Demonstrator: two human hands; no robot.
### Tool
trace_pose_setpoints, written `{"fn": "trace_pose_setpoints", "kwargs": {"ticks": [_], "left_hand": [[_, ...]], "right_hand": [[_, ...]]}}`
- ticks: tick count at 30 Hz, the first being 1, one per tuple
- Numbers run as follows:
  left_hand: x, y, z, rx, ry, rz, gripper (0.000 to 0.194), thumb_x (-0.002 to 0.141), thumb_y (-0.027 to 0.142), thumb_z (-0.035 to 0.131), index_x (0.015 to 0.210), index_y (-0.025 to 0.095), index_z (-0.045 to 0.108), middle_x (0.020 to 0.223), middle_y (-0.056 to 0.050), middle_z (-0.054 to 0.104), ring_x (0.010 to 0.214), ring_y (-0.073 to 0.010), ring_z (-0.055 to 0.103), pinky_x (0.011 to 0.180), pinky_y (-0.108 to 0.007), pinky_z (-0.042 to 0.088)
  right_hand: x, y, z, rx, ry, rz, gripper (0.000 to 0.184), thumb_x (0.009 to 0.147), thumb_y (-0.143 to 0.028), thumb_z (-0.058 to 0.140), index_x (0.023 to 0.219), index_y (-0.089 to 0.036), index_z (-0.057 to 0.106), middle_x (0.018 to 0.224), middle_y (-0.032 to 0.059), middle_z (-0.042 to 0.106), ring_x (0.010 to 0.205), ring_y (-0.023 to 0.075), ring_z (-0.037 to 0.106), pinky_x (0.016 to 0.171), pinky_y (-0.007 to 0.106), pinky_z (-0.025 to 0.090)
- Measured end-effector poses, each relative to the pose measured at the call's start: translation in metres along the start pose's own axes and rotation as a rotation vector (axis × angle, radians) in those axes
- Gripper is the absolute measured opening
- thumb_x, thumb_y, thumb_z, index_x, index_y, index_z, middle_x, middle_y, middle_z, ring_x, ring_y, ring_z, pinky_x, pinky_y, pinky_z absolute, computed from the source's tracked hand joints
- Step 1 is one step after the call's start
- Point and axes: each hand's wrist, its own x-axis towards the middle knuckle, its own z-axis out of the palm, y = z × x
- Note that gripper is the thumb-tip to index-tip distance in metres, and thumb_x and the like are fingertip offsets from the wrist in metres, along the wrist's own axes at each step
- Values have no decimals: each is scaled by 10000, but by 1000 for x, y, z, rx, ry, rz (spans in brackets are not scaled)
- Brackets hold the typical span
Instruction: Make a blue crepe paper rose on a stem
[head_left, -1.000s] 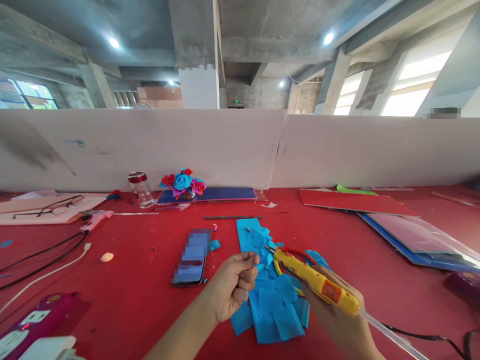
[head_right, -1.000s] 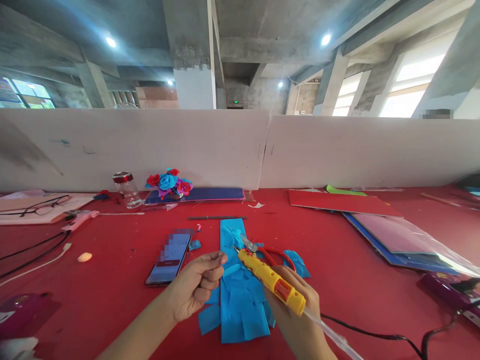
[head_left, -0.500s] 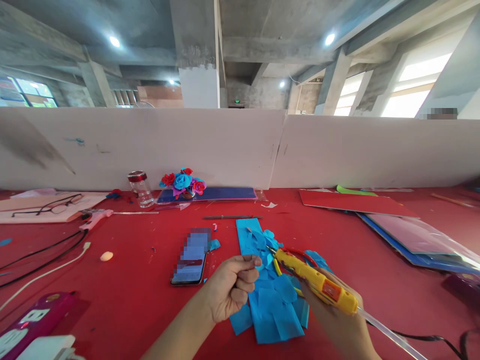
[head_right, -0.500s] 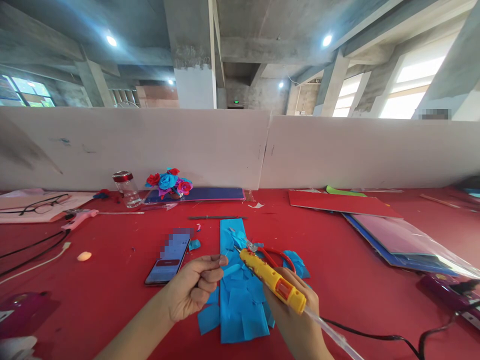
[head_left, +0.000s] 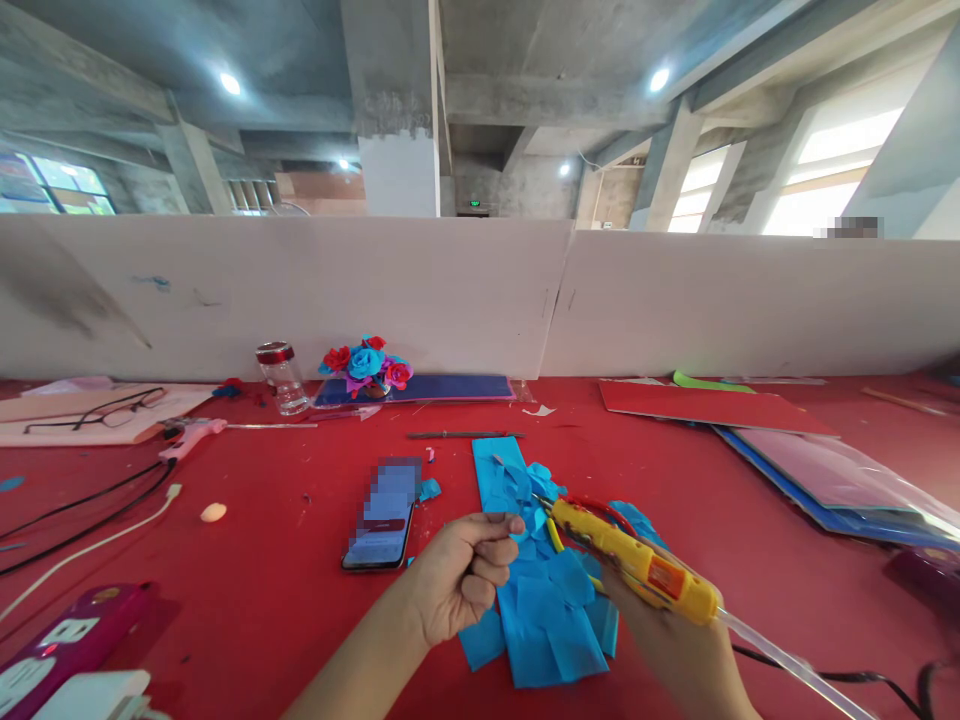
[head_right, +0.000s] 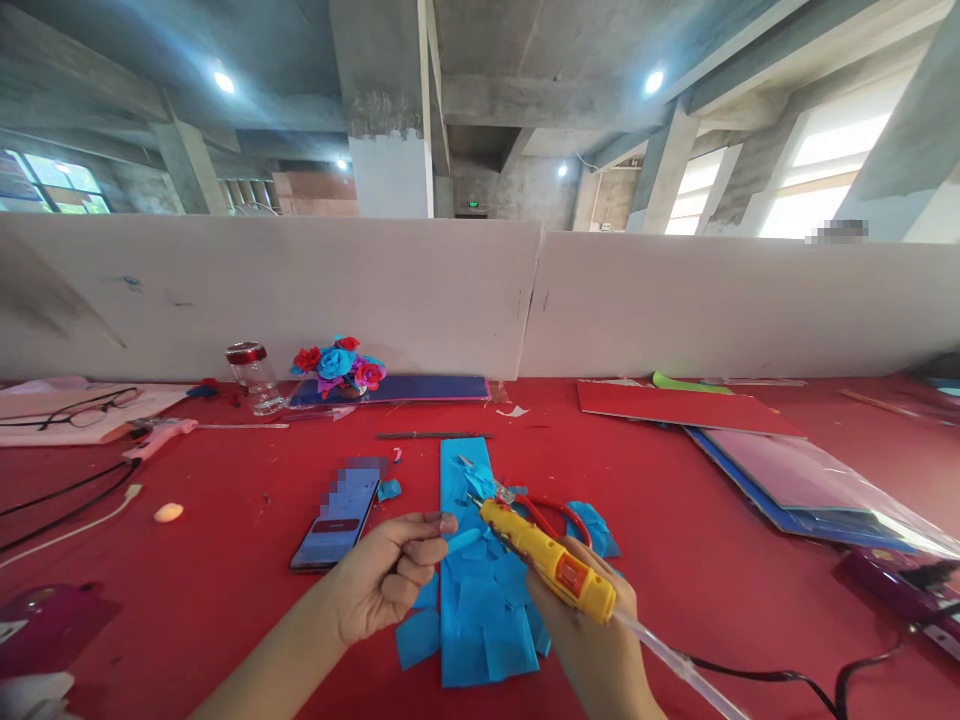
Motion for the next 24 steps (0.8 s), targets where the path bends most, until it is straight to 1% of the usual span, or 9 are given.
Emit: {"fn": "trace_pose_setpoints", "kwargs": {"ticks": [4, 6, 11, 15, 17, 20, 24], "left_hand": [[0, 0, -2, -46, -41, -27, 110, 826, 106, 415, 739, 112, 481, 516, 95, 148, 326, -6, 127, 277, -87, 30], [0, 0, -3, -61, -56, -31, 111, 824, 100, 415, 733, 108, 477, 518, 95, 149, 326, -3, 132, 278, -87, 26], [0, 0, -2, -79, -74, -35, 124, 830, 96, 397, 737, 104, 478, 519, 94, 137, 327, -3, 145, 278, -85, 29], [0, 0, -2, -74, -69, -26, 122, 831, 101, 399, 739, 104, 478, 519, 93, 145, 326, -3, 156, 274, -85, 30], [0, 0, -2, -65, -61, -27, 124, 832, 101, 399, 737, 106, 479, 517, 93, 146, 326, -4, 153, 273, -84, 29], [0, 1, -1, -62, -67, -35, 137, 834, 97, 386, 734, 106, 478, 517, 93, 139, 328, -5, 136, 274, -84, 28], [-1, 0, -1, -80, -95, -38, 135, 837, 99, 392, 735, 101, 480, 525, 92, 137, 334, -1, 139, 277, -85, 30]], "right_hand": [[0, 0, -1, 37, 6, 71, 407, 536, -402, 642, 815, -106, 623, 644, 88, 690, 494, 248, 646, 462, 322, 558], [1, -3, -1, 38, 13, 94, 423, 521, -404, 642, 812, -97, 622, 630, 95, 687, 489, 255, 644, 445, 323, 554], [1, -9, 0, 18, 12, 46, 320, 527, -366, 642, 742, -128, 626, 579, 66, 677, 464, 234, 637, 428, 296, 548], [-1, -5, 0, 19, 6, 64, 325, 526, -364, 651, 737, -117, 628, 555, 70, 671, 460, 235, 635, 424, 292, 546], [-1, -3, 0, 41, -7, 85, 339, 522, -362, 661, 760, -124, 626, 565, 60, 677, 481, 240, 643, 435, 293, 552], [-2, -2, 0, 48, 8, 101, 349, 523, -367, 660, 780, -135, 625, 563, 43, 680, 484, 237, 646, 426, 279, 548], [-2, -3, 0, -6, -6, 53, 300, 537, -367, 632, 737, -143, 630, 519, 38, 666, 433, 215, 625, 384, 250, 519]]}}
